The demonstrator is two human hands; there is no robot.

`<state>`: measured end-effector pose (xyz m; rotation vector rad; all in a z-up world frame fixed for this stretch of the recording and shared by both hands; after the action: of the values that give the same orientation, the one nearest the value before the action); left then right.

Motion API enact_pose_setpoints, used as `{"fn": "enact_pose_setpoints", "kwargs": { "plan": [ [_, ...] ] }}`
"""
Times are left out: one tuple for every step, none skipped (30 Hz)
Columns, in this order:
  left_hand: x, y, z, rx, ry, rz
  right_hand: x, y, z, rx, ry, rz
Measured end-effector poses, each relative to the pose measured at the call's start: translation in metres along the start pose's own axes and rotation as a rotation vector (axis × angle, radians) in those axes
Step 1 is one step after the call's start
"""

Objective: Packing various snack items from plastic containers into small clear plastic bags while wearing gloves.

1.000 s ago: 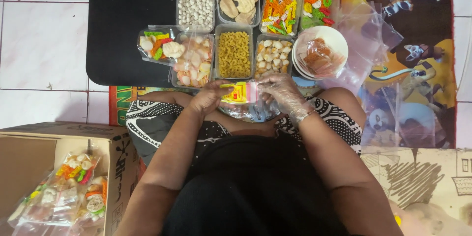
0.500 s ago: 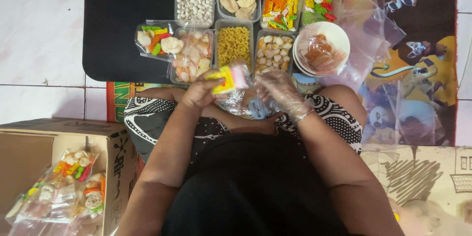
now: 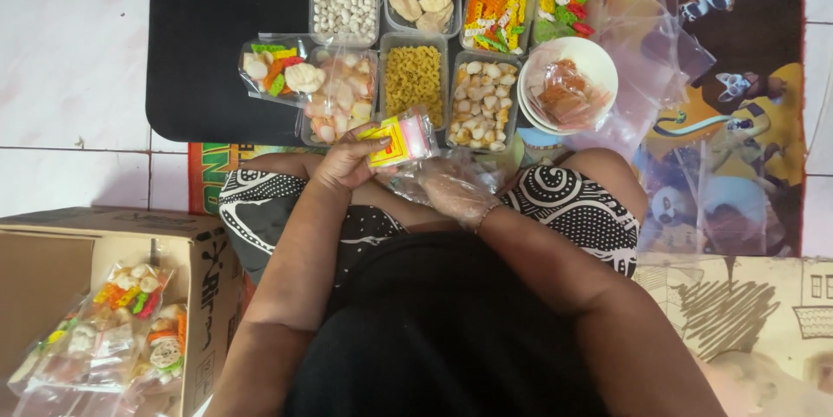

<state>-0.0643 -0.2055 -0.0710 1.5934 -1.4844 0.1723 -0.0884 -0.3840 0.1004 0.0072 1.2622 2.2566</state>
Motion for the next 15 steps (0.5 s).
{"fn": "enact_pose_setpoints", "kwargs": {
  "plan": [
    [0.003, 0.001, -0.001, 0.001, 0.003, 0.003, 0.012, -0.030, -0.027, 0.002, 0.003, -0.002],
    [0.005, 0.002, -0.002, -0.003, 0.013, -0.007, 0.014, -0.057, -0.029, -0.229, 0.282, -0.139],
    [0.006, 0.003, -0.005, -0.004, 0.023, -0.018, 0.023, -0.077, -0.029, -0.464, 0.562, -0.275],
    [0.007, 0.003, -0.006, 0.000, 0.025, -0.018, 0.021, -0.087, -0.040, -0.466, 0.567, -0.275],
    [0.006, 0.004, -0.009, 0.017, 0.043, -0.025, 0.012, -0.098, -0.055, -0.419, 0.472, -0.307],
    [0.005, 0.004, -0.011, 0.033, 0.061, -0.033, 0.003, -0.109, -0.071, -0.373, 0.376, -0.339],
    [0.007, 0.006, -0.012, 0.032, 0.061, -0.032, -0.002, -0.114, -0.079, -0.372, 0.377, -0.339],
    [0.009, 0.007, -0.012, 0.028, 0.051, -0.025, -0.009, -0.118, -0.086, -0.398, 0.291, -0.345],
    [0.011, 0.008, -0.012, 0.023, 0.042, -0.018, -0.015, -0.122, -0.094, -0.422, 0.204, -0.351],
    [0.013, 0.008, -0.012, 0.020, 0.042, -0.018, -0.026, -0.123, -0.103, -0.419, 0.203, -0.350],
    [0.014, 0.009, -0.012, 0.015, 0.021, -0.032, -0.037, -0.128, -0.120, -0.372, -0.100, -0.285],
    [0.015, 0.009, -0.012, 0.011, 0.001, -0.047, -0.044, -0.133, -0.136, -0.319, -0.400, -0.214],
    [0.016, 0.009, -0.010, 0.009, -0.002, -0.045, -0.050, -0.129, -0.139, -0.319, -0.403, -0.217],
    [0.014, 0.009, -0.010, 0.015, -0.034, -0.080, -0.054, -0.126, -0.141, -0.316, -0.333, -0.201],
    [0.012, 0.009, -0.008, 0.019, -0.065, -0.115, -0.057, -0.122, -0.143, -0.312, -0.264, -0.185]
  ]
}}
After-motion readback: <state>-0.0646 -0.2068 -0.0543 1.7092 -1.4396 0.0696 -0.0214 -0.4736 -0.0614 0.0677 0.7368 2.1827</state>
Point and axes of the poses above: each hand's wrist, its own y-axis away from the middle knuckle, its own x-axis out of the palm, z = x × y, the point moved 10 cm from there along -y, towards the middle knuckle, and after that the axes turned 1 degree about z, right-handed, at the moved point
